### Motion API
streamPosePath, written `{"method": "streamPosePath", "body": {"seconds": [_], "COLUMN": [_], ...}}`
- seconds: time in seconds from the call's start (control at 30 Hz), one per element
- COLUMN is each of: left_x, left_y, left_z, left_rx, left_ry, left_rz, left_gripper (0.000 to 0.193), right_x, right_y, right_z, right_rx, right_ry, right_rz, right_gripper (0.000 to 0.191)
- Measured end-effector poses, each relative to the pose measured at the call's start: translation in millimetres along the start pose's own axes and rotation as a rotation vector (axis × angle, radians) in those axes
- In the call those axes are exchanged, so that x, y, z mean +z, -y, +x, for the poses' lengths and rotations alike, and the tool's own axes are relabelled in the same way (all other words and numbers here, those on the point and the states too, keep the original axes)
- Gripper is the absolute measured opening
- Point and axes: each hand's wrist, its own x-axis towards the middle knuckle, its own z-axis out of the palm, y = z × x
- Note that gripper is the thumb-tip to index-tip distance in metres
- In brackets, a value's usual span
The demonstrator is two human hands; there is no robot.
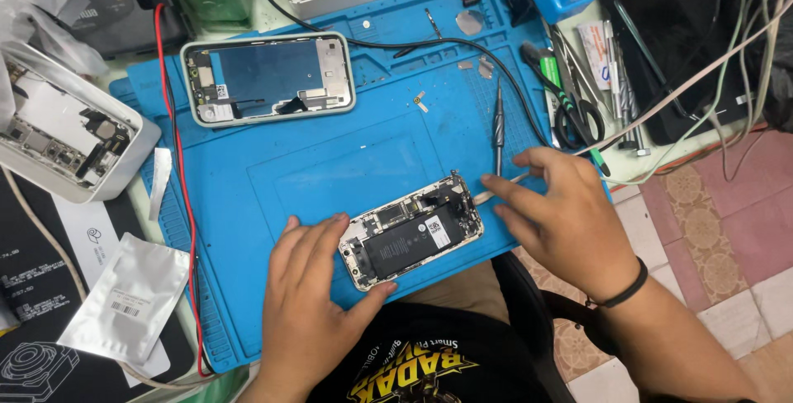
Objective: The person repairs a disassembled smartphone on a blue repair mat, first connecting a cable to the phone's charging port, then pressing and adjusting the battery and internal components by hand. They lift the phone and manipulate a small internal part near the top of the chassis.
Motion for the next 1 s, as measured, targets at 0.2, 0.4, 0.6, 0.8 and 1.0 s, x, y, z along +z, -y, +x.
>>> {"method": "streamPosePath", "body": {"seconds": [0.2,0.4,0.6,0.8,1.0], "left_x": [2.2,-5.3,-4.0,11.9,44.2], "left_y": [-3.8,-15.0,-38.8,-39.1,-42.3], "left_z": [-1.1,12.0,40.3,116.0,172.5], "left_rx": [0.005,0.009,0.087,0.139,0.071], "left_ry": [0.005,0.072,0.1,0.467,0.931], "left_rz": [0.017,0.046,0.022,-0.191,-0.207], "left_gripper": [0.079,0.076,0.053,0.083,0.114], "right_x": [4.2,1.1,-0.1,-0.4,-4.7], "right_y": [-9.6,-20.4,-22.2,-24.7,-29.2], "right_z": [5.4,1.1,-3.7,-3.2,-0.8], "right_rx": [-0.081,-0.166,-0.165,-0.177,-0.18], "right_ry": [-0.042,-0.012,0.015,-0.016,-0.017], "right_rz": [-0.005,-0.013,-0.07,-0.022,0.064], "right_gripper": [0.025,0.022,0.021,0.019,0.018]}}
